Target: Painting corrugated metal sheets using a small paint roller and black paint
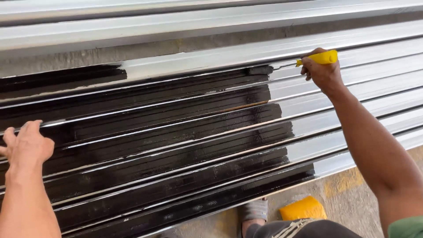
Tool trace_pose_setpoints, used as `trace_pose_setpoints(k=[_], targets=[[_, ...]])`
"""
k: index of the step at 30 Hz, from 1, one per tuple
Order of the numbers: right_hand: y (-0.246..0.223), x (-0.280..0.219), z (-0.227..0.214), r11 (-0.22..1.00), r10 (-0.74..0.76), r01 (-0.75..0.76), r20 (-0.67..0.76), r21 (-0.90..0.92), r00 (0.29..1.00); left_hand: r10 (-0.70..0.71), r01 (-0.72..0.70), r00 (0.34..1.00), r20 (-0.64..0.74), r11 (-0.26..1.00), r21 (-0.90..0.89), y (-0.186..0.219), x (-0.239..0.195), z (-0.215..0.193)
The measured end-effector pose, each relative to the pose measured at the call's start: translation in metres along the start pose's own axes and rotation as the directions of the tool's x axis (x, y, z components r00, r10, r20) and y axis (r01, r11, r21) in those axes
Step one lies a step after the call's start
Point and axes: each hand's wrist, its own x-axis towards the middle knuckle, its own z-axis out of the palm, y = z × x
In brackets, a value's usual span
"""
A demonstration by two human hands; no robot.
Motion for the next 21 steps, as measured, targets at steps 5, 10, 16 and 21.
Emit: trace_pose_setpoints(k=[5, 10, 16, 21], targets=[[-0.026, 0.001, -0.003, 0.977, 0.133, -0.114, 0.1, -0.178, 0.986, 0.075, -0.082, 0.994, -0.077, 0.992, -0.091, -0.012, 0.007, 0.014], [-0.014, 0.012, 0.017, 0.999, -0.048, 0.048, -0.02, 0.007, 0.999, -0.012, 0.013, 1.0, 0.014, 0.998, -0.062, 0.003, -0.006, 0.0], [-0.01, -0.014, 0.001, 0.998, -0.01, 0.017, 0.106, -0.059, 0.994, 0.016, -0.017, 1.0, -0.004, 1.0, -0.022, -0.009, 0.01, 0.011], [-0.01, 0.006, 0.015, 0.992, -0.076, 0.083, 0.084, -0.091, 0.994, 0.068, -0.07, 0.997, -0.042, 0.996, -0.05, -0.007, 0.002, 0.006]])
